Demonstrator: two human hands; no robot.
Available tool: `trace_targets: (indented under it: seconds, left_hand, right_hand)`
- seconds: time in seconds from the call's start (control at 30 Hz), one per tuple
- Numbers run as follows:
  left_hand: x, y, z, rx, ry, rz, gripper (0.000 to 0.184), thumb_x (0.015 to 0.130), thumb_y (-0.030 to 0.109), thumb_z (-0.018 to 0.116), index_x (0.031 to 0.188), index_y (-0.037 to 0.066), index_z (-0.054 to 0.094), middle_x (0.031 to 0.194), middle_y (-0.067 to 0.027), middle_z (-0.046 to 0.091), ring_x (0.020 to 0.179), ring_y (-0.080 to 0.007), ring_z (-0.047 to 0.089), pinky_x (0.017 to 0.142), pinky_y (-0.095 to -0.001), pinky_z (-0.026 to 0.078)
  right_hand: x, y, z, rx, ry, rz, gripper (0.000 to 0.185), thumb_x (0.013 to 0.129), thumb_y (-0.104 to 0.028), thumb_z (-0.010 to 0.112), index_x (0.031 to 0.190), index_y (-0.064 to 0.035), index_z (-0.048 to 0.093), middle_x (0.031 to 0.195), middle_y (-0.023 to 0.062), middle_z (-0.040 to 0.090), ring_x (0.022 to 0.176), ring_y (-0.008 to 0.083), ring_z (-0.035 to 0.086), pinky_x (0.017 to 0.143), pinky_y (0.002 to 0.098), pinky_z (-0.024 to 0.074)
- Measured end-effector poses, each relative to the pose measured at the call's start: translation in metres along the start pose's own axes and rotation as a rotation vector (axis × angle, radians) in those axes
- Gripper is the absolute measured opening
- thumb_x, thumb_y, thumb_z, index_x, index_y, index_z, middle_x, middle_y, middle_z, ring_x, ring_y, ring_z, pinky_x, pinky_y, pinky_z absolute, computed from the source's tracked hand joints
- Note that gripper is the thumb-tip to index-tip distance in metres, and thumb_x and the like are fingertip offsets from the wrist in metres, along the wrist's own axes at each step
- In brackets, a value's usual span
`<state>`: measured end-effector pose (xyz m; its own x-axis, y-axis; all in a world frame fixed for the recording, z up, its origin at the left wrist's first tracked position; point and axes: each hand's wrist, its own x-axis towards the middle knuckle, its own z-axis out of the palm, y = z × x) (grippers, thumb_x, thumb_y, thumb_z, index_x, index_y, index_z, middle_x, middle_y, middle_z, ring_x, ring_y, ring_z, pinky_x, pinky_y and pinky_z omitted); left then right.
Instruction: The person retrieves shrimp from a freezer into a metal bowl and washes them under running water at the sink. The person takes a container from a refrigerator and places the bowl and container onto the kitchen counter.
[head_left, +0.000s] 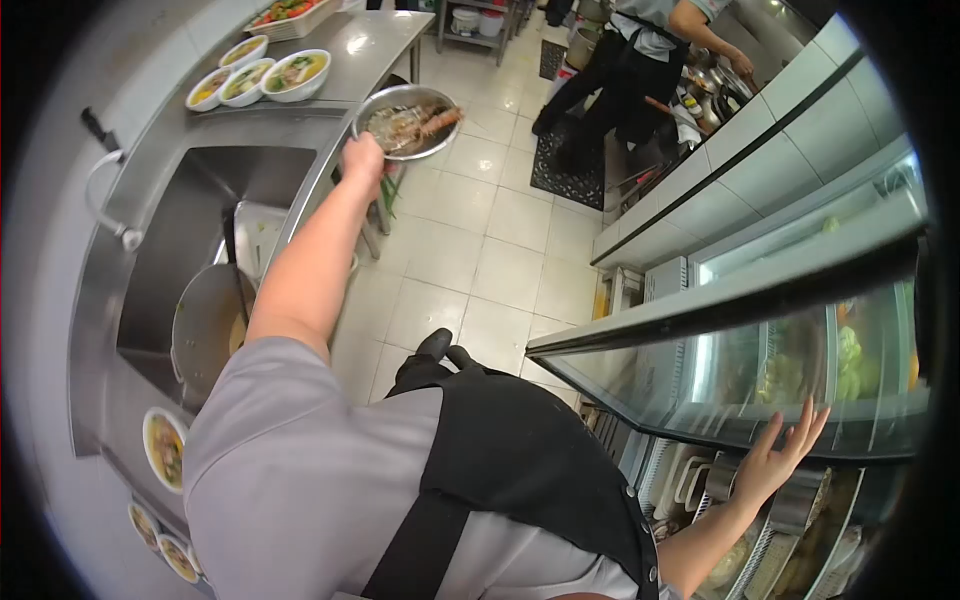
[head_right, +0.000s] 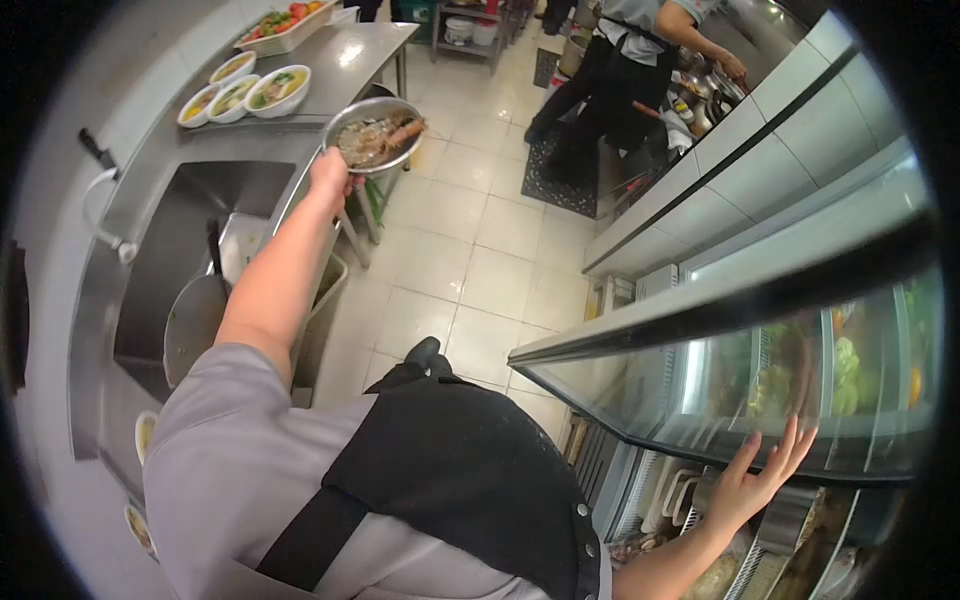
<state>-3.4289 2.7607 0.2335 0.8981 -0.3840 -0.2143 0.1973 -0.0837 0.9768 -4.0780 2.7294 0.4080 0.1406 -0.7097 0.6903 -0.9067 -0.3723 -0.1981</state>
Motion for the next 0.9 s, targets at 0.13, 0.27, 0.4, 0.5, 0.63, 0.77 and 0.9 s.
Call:
trace_targets:
  seconds: [0.13,0.27,0.4,0.5,0.63,0.77,0.9]
  left_hand:
    - [0.110,-0.006,0.030,-0.168,0.062,0.060,0.029,0.091,0.022,0.036,0.096,0.001,0.056,0.073,-0.0114,0.063,0.049,-0.0175,0.056,0.040,-0.0284,0.034]
    - [0.186,0.020,0.054,-0.247,0.117,0.052,0.029,0.091,0.017,0.038,0.109,-0.001,0.051,0.089,-0.0171,0.062,0.054,-0.0211,0.060,0.041,-0.0295,0.043]
    - [0.282,0.024,0.070,-0.232,0.145,0.013,0.032,0.092,0.018,0.039,0.115,-0.002,0.046,0.093,-0.0178,0.061,0.054,-0.0213,0.060,0.038,-0.0291,0.042]
    - [0.340,0.031,0.083,-0.439,0.231,-0.033,0.040,0.089,0.009,0.043,0.126,-0.003,0.040,0.099,-0.0211,0.059,0.057,-0.0228,0.061,0.036,-0.0296,0.043]
    - [0.378,0.039,0.064,-0.225,0.140,-0.011,0.037,0.090,0.016,0.052,0.121,-0.004,0.051,0.109,-0.0226,0.060,0.081,-0.0341,0.066,0.064,-0.0474,0.056]
    - [0.455,0.028,0.053,-0.187,-0.215,-0.032,0.033,0.090,0.020,0.046,0.111,-0.005,0.052,0.101,-0.0216,0.061,0.076,-0.0318,0.064,0.061,-0.0434,0.054]
    - [0.469,0.025,0.069,-0.193,-0.199,-0.019,0.035,0.091,0.024,0.040,0.101,-0.006,0.054,0.094,-0.0207,0.062,0.072,-0.0295,0.063,0.058,-0.0394,0.052]
  right_hand:
    - [0.007,-0.009,0.023,-0.018,0.020,0.088,0.044,0.099,-0.017,0.053,0.142,-0.0129,0.045,0.152,0.0111,0.033,0.130,0.0269,0.044,0.093,0.0367,0.0462]
    - [0.018,-0.015,0.046,-0.061,0.037,0.221,0.047,0.099,-0.019,0.054,0.144,-0.0120,0.041,0.148,0.0111,0.039,0.124,0.0273,0.049,0.090,0.0375,0.0474]
    - [0.032,-0.018,0.060,-0.133,0.033,0.309,0.051,0.098,-0.019,0.055,0.145,-0.0088,0.038,0.146,0.0132,0.041,0.120,0.0282,0.053,0.087,0.0375,0.0483]
    - [0.046,-0.008,0.071,-0.115,-0.002,0.333,0.050,0.099,-0.014,0.051,0.145,-0.0051,0.036,0.146,0.0151,0.042,0.122,0.0292,0.052,0.093,0.0371,0.0470]
    - [0.075,-0.036,0.087,-0.026,-0.056,0.346,0.050,0.094,-0.002,0.047,0.143,-0.0009,0.039,0.143,0.0156,0.046,0.123,0.0282,0.053,0.101,0.0392,0.0434]
    - [0.068,-0.036,0.096,-0.295,0.010,0.384,0.052,0.087,-0.016,0.065,0.135,-0.0063,0.047,0.128,0.0174,0.054,0.116,0.0286,0.057,0.096,0.0379,0.0467]
    - [0.059,-0.034,0.115,-0.187,0.082,0.343,0.056,0.084,-0.021,0.068,0.134,-0.0057,0.047,0.136,0.0191,0.048,0.124,0.0348,0.049,0.104,0.0406,0.0418]
